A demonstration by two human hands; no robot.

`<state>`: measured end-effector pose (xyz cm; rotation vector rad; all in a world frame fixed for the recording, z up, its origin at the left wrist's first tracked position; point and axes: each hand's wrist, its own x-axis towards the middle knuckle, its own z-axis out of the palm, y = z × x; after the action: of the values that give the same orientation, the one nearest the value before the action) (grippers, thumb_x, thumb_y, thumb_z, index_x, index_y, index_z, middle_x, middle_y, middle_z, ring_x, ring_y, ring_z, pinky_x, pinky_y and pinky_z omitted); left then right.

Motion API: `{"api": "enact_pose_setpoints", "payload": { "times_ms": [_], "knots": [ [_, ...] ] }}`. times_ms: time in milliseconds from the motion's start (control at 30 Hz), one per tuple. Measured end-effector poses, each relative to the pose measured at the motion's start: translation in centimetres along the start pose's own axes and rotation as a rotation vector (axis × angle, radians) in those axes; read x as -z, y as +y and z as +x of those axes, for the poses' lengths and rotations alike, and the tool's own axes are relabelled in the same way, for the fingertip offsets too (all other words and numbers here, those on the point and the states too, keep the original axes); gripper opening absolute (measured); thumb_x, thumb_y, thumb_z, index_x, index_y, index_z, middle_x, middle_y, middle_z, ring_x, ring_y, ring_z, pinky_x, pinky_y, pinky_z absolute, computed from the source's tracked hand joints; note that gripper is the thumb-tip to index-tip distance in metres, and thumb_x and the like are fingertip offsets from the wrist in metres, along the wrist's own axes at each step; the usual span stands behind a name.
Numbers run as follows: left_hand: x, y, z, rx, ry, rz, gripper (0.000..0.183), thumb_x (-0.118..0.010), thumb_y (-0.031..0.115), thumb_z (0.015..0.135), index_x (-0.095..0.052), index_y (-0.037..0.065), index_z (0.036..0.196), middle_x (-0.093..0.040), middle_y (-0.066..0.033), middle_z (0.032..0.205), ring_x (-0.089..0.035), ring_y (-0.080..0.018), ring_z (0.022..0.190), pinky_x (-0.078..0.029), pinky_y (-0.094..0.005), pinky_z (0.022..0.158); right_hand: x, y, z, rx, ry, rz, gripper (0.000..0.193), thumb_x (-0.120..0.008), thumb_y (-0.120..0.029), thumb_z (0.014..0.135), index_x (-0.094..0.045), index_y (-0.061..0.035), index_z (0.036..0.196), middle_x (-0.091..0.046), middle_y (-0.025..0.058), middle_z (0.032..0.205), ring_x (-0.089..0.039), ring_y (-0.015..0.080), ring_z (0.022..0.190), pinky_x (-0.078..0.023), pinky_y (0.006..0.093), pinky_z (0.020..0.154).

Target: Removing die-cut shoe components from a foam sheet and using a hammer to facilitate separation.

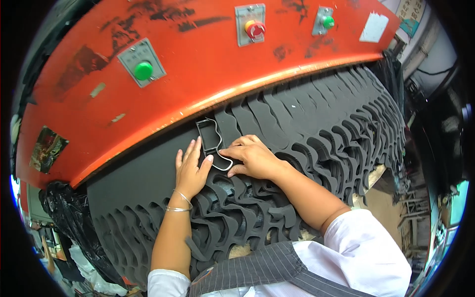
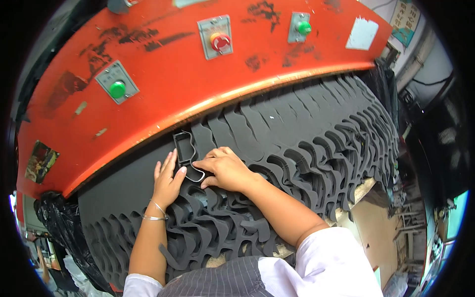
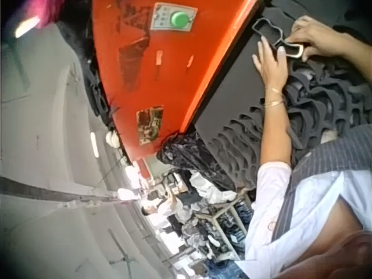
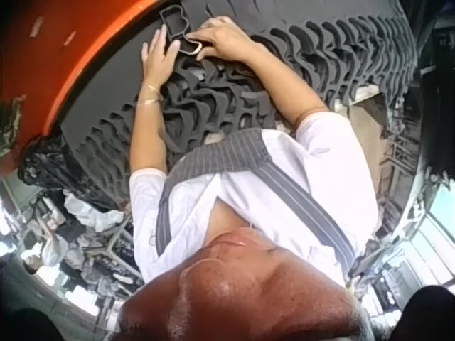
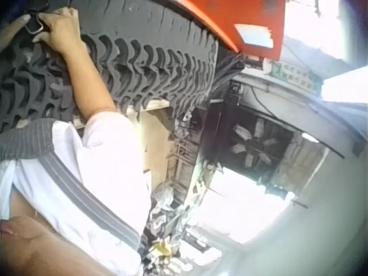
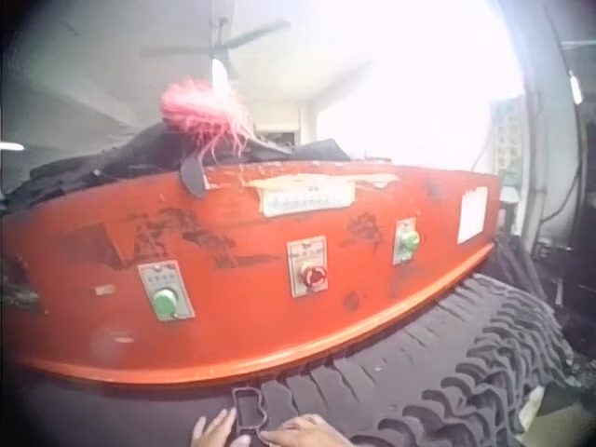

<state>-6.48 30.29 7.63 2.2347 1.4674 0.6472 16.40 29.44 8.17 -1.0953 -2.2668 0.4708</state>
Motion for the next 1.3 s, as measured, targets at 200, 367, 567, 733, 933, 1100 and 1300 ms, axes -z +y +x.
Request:
{"api": "enact_pose_setpoints", "payload": {
  "times_ms": [200, 367, 567, 733, 933, 1100, 1300],
  "knots": [
    [5.1, 6.9, -0.5, -0.135, 0.501, -0.325, 0.016, -0.062, 0.013, 0.090, -0.067, -0.002, 0.094, -0.067, -0.0129, 0.092, -0.064, -0.0227, 0.085, -0.049, -0.0314, 0.077, 11.5, 1.7, 0.2, 0.045, 0.926, 0.573, 0.043, -0.065, -0.018, 0.090, -0.051, -0.0009, 0.128, -0.053, 0.0121, 0.127, -0.052, 0.0229, 0.115, -0.043, 0.0364, 0.100],
    [10.2, 12.2, -1.1, -0.531, 0.925, 0.239, 0.014, -0.063, 0.011, 0.085, -0.058, 0.006, 0.073, -0.052, -0.0083, 0.070, -0.048, -0.0278, 0.068, -0.040, -0.0379, 0.065, 23.8, 6.8, 0.8, -0.028, 1.533, -0.174, 0.055, -0.046, -0.039, 0.099, -0.040, -0.0013, 0.139, -0.039, 0.0216, 0.142, -0.035, 0.0321, 0.134, -0.027, 0.0427, 0.110],
    [8.7, 12.9, -7.9, -0.346, 0.631, -0.031, 0.025, -0.062, 0.013, 0.086, -0.051, 0.001, 0.067, -0.047, -0.0138, 0.067, -0.049, -0.0329, 0.064, -0.040, -0.0416, 0.057, 22.0, 4.7, -4.3, -0.134, 1.364, -0.083, 0.072, -0.049, -0.042, 0.097, -0.020, -0.0011, 0.148, -0.013, 0.0228, 0.155, -0.011, 0.0361, 0.144, -0.014, 0.0441, 0.115],
    [4.4, 12.8, -18.0, -0.190, 0.139, -0.141, 0.030, -0.065, 0.022, 0.086, -0.057, 0.003, 0.064, -0.052, -0.0135, 0.059, -0.054, -0.0277, 0.053, -0.044, -0.0346, 0.053, 12.6, -1.7, -11.9, -0.101, 0.994, 0.078, 0.061, -0.061, -0.027, 0.090, -0.038, 0.0010, 0.139, -0.036, 0.0192, 0.145, -0.034, 0.0308, 0.135, -0.025, 0.0412, 0.111],
    [3.4, 13.6, -29.4, 0.081, -0.069, 0.018, 0.035, -0.075, 0.040, 0.076, -0.065, 0.007, 0.082, -0.059, -0.0088, 0.073, -0.060, -0.0273, 0.067, -0.050, -0.0349, 0.064, 3.0, -14.0, -17.1, 0.210, 0.262, 0.114, 0.034, -0.074, -0.025, 0.077, -0.064, -0.0042, 0.102, -0.064, 0.0133, 0.097, -0.058, 0.0319, 0.091, -0.047, 0.0410, 0.082],
    [4.2, 15.6, -32.4, 0.094, -0.101, 0.319, 0.058, -0.081, 0.043, 0.065, -0.061, 0.014, 0.111, -0.055, -0.0117, 0.099, -0.056, -0.0314, 0.097, -0.049, -0.0403, 0.082, -1.3, -21.6, -19.1, 0.401, -0.148, -0.115, 0.032, -0.072, -0.034, 0.076, -0.060, -0.0065, 0.088, -0.060, 0.0092, 0.088, -0.059, 0.0269, 0.084, -0.046, 0.0371, 0.074],
    [1.1, 12.8, -33.7, 0.031, 0.020, 0.529, 0.054, -0.082, 0.030, 0.063, -0.061, 0.018, 0.112, -0.056, -0.0114, 0.094, -0.054, -0.0314, 0.098, -0.043, -0.0413, 0.088, -6.7, -20.8, -20.9, 0.158, -0.192, -0.557, 0.020, -0.052, -0.018, 0.082, -0.062, -0.0055, 0.094, -0.062, 0.0101, 0.097, -0.061, 0.0240, 0.094, -0.045, 0.0354, 0.078]
  ]
}}
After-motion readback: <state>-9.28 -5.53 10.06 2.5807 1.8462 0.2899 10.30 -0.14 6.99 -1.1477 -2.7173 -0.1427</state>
